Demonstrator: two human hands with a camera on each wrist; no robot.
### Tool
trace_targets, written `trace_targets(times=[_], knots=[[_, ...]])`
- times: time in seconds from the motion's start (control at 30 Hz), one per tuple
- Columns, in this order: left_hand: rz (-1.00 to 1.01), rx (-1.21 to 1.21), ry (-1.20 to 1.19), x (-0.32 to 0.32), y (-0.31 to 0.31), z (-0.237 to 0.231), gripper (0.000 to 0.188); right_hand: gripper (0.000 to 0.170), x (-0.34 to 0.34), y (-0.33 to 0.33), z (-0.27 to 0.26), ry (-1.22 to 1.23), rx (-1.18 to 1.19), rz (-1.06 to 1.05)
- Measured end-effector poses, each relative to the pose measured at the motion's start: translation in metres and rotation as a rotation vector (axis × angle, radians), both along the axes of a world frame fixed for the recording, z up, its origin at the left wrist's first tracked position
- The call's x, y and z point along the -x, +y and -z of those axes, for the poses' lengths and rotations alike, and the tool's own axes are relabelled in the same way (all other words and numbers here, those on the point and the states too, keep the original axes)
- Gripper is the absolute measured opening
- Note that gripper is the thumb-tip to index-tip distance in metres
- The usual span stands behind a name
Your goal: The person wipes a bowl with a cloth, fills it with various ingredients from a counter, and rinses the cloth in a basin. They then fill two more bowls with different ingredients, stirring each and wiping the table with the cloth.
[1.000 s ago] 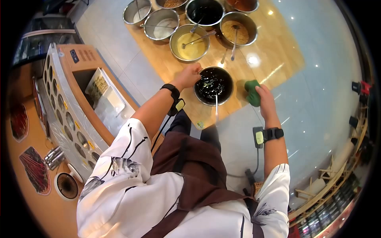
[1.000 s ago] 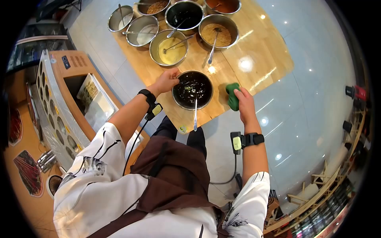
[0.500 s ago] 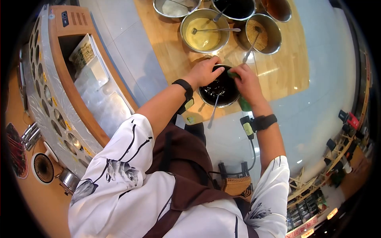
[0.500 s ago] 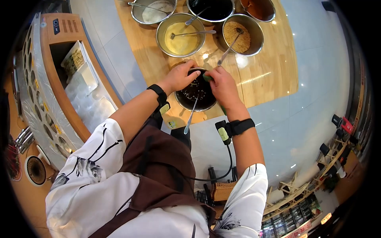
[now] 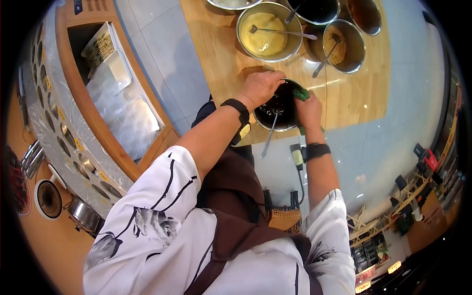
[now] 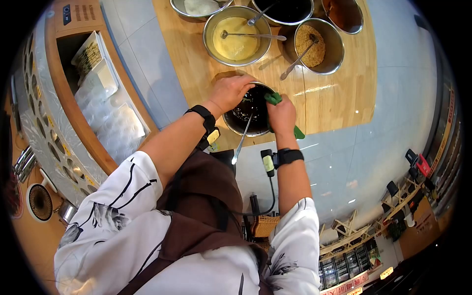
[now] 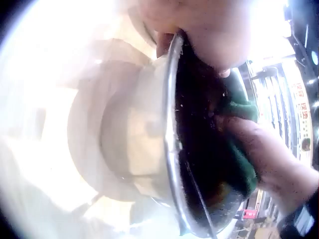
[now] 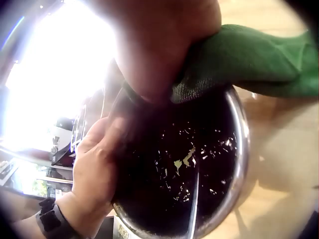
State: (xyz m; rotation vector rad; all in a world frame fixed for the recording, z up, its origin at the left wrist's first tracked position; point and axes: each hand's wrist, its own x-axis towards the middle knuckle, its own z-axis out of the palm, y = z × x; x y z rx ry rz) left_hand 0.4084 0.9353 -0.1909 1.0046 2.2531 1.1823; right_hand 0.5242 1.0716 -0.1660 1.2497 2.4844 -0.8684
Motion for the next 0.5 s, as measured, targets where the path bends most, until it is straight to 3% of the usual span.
trace_targets(times=[0.03,0.13,0.17,0.23,0.3,0.37,0.43,0.5], knots=[[-0.032,-0.021,0.018,-0.001,0.0,0.0,0.011,0.03,-0.008,-0.007,0.005,-0.003,-0.001,0.002],[-0.071,-0.063,0.02,-0.003,0.001,0.001,0.012,0.02,-0.03,-0.035,0.016,0.203,0.035,0.399],[-0.069,-0.064,0.012,-0.005,0.0,0.002,0.012,0.02,-0.035,-0.047,0.018,0.195,0.032,0.401],[-0.077,0.006,-0.036,-0.006,0.0,0.004,0.013,0.016,-0.04,-0.074,0.025,0.247,-0.001,0.702],[-0.093,-0.012,-0.04,-0.008,0.001,0.006,0.013,0.016,-0.044,-0.104,0.041,0.385,0.163,1.104],[-0.111,-0.027,-0.039,-0.006,0.0,0.006,0.014,0.015,-0.04,-0.125,0.046,0.423,0.201,1.227],[-0.08,-0.029,-0.053,-0.004,0.0,0.005,0.014,0.017,-0.022,-0.129,0.023,0.448,0.445,1.552],[-0.046,-0.024,-0.037,-0.003,-0.002,0.005,0.013,0.017,-0.022,-0.119,0.011,0.383,0.423,1.484]])
